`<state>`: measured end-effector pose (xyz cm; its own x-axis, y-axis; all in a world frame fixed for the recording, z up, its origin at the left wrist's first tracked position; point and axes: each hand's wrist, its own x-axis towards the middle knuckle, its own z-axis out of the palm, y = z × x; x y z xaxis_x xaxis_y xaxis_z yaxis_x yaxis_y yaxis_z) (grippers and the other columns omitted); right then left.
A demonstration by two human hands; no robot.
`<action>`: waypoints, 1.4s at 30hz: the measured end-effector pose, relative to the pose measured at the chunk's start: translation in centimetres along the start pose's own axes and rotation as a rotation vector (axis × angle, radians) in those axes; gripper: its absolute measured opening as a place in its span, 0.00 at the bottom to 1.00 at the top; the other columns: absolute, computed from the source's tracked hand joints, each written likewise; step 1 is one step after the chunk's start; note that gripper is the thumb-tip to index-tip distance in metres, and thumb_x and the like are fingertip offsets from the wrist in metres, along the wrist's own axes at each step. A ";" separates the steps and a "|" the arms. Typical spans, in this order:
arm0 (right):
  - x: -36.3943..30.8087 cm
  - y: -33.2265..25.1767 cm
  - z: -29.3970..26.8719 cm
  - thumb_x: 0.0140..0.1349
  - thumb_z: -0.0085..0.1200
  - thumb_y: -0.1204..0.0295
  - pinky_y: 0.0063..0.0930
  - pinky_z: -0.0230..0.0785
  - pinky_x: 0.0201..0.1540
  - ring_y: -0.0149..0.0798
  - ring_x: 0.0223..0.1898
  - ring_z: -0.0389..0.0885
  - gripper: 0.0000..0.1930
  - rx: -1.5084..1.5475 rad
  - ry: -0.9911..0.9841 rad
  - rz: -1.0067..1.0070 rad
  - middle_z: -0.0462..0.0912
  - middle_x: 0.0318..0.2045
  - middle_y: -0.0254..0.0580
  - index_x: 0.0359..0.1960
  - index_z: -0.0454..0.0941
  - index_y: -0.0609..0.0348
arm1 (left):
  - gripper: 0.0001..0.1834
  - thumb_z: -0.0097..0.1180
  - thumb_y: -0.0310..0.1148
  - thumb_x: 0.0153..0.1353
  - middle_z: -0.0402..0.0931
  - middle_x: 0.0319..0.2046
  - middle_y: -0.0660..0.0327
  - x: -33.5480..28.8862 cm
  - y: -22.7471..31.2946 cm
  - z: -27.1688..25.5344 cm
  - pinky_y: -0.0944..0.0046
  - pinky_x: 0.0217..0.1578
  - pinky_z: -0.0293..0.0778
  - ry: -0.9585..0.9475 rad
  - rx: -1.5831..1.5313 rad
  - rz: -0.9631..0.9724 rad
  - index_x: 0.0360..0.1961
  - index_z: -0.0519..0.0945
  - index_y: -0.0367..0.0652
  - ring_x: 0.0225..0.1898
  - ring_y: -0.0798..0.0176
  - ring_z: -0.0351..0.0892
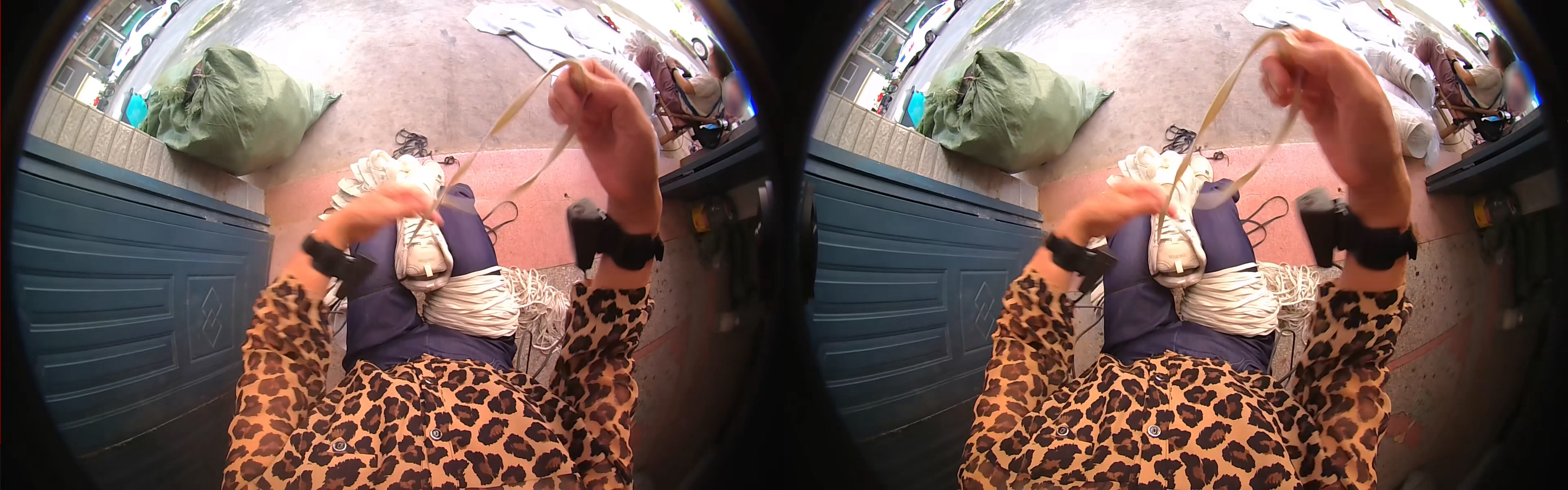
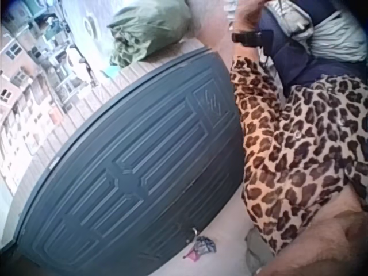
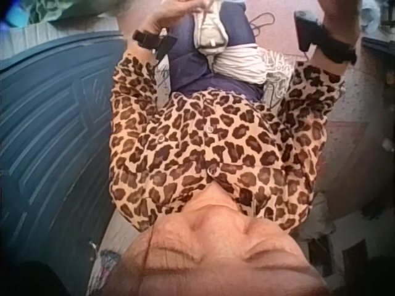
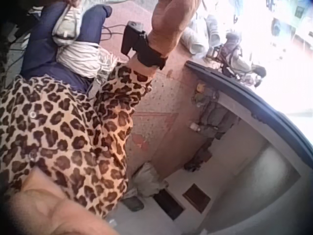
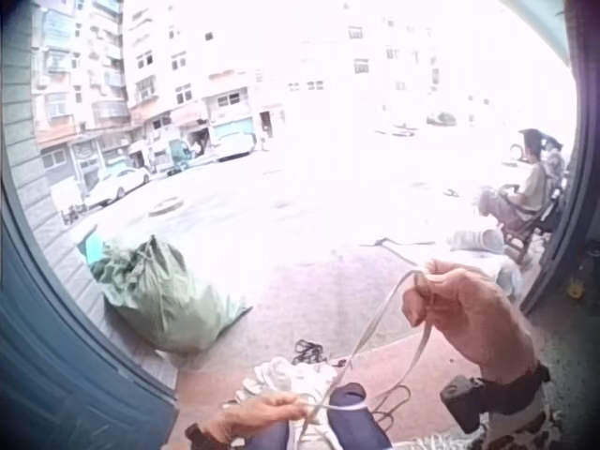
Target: The recorder sits and laces a white shoe upper with a long white shoelace.
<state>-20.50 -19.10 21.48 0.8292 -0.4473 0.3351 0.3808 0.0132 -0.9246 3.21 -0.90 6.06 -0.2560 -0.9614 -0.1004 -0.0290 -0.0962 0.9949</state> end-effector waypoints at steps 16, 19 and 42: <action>-12.2 19.5 2.1 0.58 0.49 0.70 0.20 0.67 0.30 0.26 0.26 0.74 0.09 -0.300 0.083 0.735 0.79 0.26 0.34 0.33 0.76 0.64 | 0.04 0.51 0.33 0.56 0.70 0.20 0.70 -9.9 -5.7 -4.9 0.72 0.21 0.62 0.714 -0.465 -0.481 0.28 0.75 0.46 0.20 0.73 0.67; -12.1 21.4 4.5 0.56 0.46 0.72 0.32 0.66 0.29 0.39 0.23 0.75 0.09 -0.677 -0.079 0.640 0.76 0.21 0.48 0.29 0.74 0.67 | 0.07 0.48 0.31 0.59 0.71 0.20 0.69 -7.1 -6.8 0.3 0.74 0.24 0.65 0.614 -0.371 -0.549 0.34 0.75 0.41 0.21 0.75 0.68; -11.1 23.6 7.3 0.47 0.46 0.73 0.32 0.57 0.37 0.36 0.32 0.69 0.04 -1.683 -0.362 0.002 0.72 0.24 0.36 0.25 0.72 0.56 | 0.02 0.55 0.31 0.44 0.73 0.21 0.63 -5.0 -6.4 6.2 0.57 0.34 0.60 0.520 1.311 -0.145 0.19 0.78 0.46 0.33 0.57 0.67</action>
<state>-17.71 -7.30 -2.73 0.9620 -0.2366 0.1361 -0.2382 -0.9712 -0.0043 -1.34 6.15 0.17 0.1973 -0.9754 0.0988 -0.9596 -0.1715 0.2229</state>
